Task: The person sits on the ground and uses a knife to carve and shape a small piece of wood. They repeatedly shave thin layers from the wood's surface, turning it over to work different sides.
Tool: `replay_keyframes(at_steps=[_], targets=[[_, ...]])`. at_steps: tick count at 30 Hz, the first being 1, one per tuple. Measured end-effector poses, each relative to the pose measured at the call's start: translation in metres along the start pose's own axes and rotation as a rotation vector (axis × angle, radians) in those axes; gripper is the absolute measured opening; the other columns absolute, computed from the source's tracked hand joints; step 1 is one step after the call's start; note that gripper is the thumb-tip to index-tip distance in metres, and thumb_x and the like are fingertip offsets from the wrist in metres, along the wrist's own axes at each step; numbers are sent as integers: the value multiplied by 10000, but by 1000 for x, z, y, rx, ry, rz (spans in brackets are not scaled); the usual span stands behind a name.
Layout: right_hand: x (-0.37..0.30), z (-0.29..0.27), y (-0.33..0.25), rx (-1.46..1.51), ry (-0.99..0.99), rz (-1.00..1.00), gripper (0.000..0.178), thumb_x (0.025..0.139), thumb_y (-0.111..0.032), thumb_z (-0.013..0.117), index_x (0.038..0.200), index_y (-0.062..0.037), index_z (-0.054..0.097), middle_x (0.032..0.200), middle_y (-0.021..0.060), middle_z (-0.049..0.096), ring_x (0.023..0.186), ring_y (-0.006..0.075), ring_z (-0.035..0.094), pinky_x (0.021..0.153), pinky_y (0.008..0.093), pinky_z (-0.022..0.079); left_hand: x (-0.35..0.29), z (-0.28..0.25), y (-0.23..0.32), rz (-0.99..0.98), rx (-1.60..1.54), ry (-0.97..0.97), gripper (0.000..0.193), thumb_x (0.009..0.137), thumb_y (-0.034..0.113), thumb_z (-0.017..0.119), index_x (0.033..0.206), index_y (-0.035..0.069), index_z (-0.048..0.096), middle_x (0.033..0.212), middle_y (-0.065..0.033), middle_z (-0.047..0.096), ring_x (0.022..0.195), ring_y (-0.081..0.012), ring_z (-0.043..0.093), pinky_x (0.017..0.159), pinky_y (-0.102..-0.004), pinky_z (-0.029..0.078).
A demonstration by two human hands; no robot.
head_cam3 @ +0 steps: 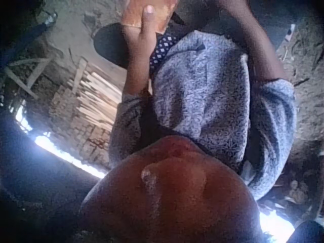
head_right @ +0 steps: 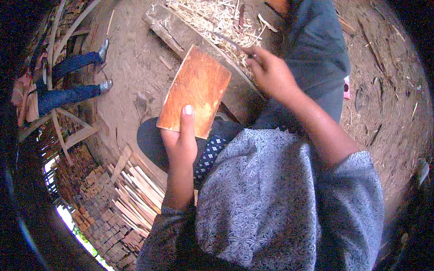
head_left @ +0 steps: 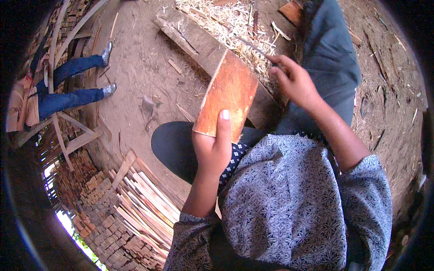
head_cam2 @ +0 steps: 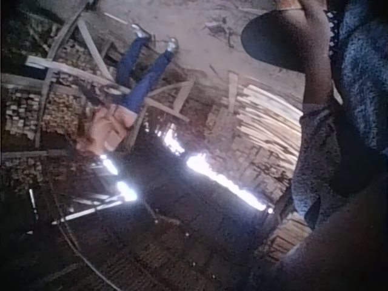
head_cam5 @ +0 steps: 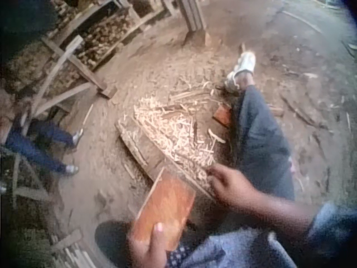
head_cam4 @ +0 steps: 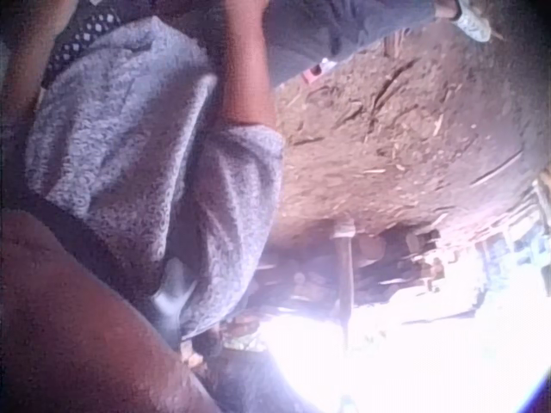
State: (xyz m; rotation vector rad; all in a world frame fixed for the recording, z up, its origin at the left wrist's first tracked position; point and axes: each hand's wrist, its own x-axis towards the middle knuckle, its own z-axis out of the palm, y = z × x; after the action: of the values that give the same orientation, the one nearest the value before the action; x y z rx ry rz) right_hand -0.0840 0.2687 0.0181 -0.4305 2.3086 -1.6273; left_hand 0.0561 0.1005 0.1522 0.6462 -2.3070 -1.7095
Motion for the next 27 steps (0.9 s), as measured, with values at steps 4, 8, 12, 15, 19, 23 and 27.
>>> replay_keyframes(at_steps=[4, 8, 12, 15, 19, 23, 27], targets=[[-5, -13, -26, 159, -37, 153, 306, 976, -133, 576, 1264, -36, 604, 1107, 162, 701, 1055, 259, 671, 920, 369, 507, -1, 3, -6, -39, -91, 24, 324, 1023, 153, 537, 1235, -91, 560, 1141, -154, 670, 1044, -193, 650, 881, -338, 515], [-35, -2, -91, 250, -187, -252, 309, 962, -98, 562, 1260, -30, 610, 1106, 183, 688, 1059, 278, 673, 935, 370, 510, 6, 2, -25, -107, -187, 73, 309, 1028, 150, 536, 1232, -82, 553, 1145, -146, 655, 1050, -196, 638, 893, -343, 513], [-41, -6, -113, 227, -444, -151, 364, 906, -48, 586, 1266, -79, 633, 956, 210, 694, 865, 336, 708, 775, 406, 548, 8, 1, -22, -147, -199, 28, 321, 1027, 157, 536, 1250, -74, 527, 1157, -145, 634, 1059, -203, 632, 892, -346, 520], [-36, 2, -101, 203, -360, -267, 374, 893, -46, 601, 1261, -90, 642, 980, 204, 698, 846, 352, 706, 752, 410, 552, 9, 0, -21, -187, -182, 9, 374, 1018, 161, 545, 1304, -75, 494, 1222, -160, 613, 1094, -225, 625, 918, -359, 520], [-31, 5, -90, 182, -419, -216, 370, 905, -34, 612, 1273, -62, 641, 1064, 178, 711, 912, 310, 707, 816, 389, 537, 6, 3, -30, -232, -202, 59, 354, 1029, 187, 530, 1248, -92, 533, 1161, -154, 643, 1032, -205, 646, 866, -343, 531], [-27, 0, -92, 180, -542, 7, 383, 921, -40, 612, 1303, -66, 632, 1057, 171, 718, 911, 237, 705, 822, 362, 526, 4, 3, -27, -232, -166, 91, 360, 1032, 203, 526, 1214, -105, 561, 1136, -154, 659, 1001, -194, 657, 840, -335, 536], [-28, 5, -81, 172, -472, -122, 358, 935, -63, 610, 1292, -64, 637, 1025, 174, 713, 893, 210, 694, 822, 352, 527, 0, 2, -31, -247, -207, 114, 363, 1028, 198, 532, 1220, -109, 563, 1154, -158, 656, 1024, -194, 648, 862, -339, 528]])
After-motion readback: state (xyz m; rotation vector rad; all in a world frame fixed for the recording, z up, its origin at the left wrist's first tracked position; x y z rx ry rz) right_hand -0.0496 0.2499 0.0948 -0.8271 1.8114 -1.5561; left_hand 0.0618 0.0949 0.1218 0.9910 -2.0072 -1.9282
